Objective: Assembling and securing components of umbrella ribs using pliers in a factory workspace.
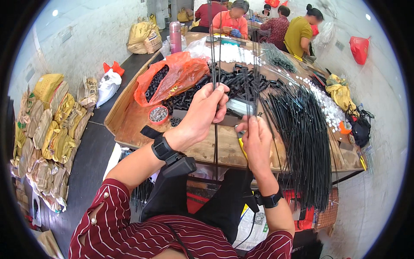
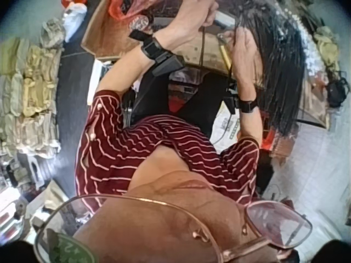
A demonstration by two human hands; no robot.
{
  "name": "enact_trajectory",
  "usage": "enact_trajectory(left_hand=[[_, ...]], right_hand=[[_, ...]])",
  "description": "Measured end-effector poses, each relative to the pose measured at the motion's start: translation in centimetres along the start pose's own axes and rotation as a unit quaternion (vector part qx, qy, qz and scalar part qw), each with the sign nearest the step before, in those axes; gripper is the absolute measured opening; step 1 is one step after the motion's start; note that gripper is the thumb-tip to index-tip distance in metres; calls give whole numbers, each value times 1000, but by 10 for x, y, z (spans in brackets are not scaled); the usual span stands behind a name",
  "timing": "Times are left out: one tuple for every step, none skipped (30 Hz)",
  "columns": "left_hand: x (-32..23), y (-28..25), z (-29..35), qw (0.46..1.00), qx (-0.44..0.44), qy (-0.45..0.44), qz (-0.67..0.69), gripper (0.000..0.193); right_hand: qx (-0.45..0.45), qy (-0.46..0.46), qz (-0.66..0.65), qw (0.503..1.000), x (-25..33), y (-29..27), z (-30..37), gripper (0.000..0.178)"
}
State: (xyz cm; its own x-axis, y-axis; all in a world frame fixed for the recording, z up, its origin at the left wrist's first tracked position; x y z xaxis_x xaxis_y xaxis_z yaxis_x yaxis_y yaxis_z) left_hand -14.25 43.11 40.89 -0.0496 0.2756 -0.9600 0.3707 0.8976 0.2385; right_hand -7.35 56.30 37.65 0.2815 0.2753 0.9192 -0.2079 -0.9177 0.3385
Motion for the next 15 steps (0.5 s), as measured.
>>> enact_trajectory(left_hand=[[-1, -1, 0, 1000, 3, 0, -2, 16], [1, -1, 0, 1000, 1, 0, -3, 16], [2, 0, -2, 999, -9, 23, -31, 17], [2, 0, -3, 997, -19, 45, -58, 19], [4, 0, -4, 997, -20, 45, -57, 19], [3, -1, -3, 997, -27, 42, -62, 20], [3, -1, -2, 996, -35, 38, -66, 22], [1, -1, -2, 996, -35, 38, -66, 22], [0, -1, -1, 997, -32, 33, -59, 23], [-1, -1, 0, 998, -30, 27, -51, 24], [1, -1, -2, 998, -30, 26, -51, 24], [4, 0, -4, 998, -35, 30, -48, 23], [7, 0, -5, 998, -40, 34, -45, 22], [9, 0, -6, 998, -39, 34, -44, 22], [9, 0, -6, 998, -40, 36, -43, 21]], right_hand=[[2, 1, -1, 1000, -2, 2, 2, 23], [15, 3, 2, 1000, -5, 5, 3, 24], [28, 5, 6, 1000, -7, 6, 4, 25], [33, 8, 12, 999, -7, 9, 6, 25], [35, 8, 12, 999, -9, 11, 7, 25], [40, 0, 11, 999, -11, 13, 8, 24], [46, -7, 11, 999, -12, 15, 9, 24], [46, -7, 11, 999, -13, 17, 10, 24], [48, -5, 14, 999, -14, 19, 11, 23], [50, -2, 17, 999, -15, 21, 12, 22], [50, -2, 18, 999, -16, 21, 13, 22], [49, -2, 17, 999, -18, 21, 13, 22], [47, -3, 16, 999, -19, 20, 14, 22], [46, -3, 17, 999, -19, 20, 15, 22], [53, -8, 28, 998, -20, 21, 15, 22]])
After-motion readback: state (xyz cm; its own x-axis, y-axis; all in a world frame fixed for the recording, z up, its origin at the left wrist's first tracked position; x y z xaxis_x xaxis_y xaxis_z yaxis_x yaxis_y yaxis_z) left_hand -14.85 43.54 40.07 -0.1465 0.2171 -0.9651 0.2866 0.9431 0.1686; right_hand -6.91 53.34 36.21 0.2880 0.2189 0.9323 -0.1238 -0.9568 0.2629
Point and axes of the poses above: each hand's wrist, its own z-axis away from the middle knuckle, its own y-axis out of the palm, x = y × z, the point moved 3 cm from there along -z, towards the middle knuckle, and after that the axes turned 14 degrees about -z, right-handed, at the moved point
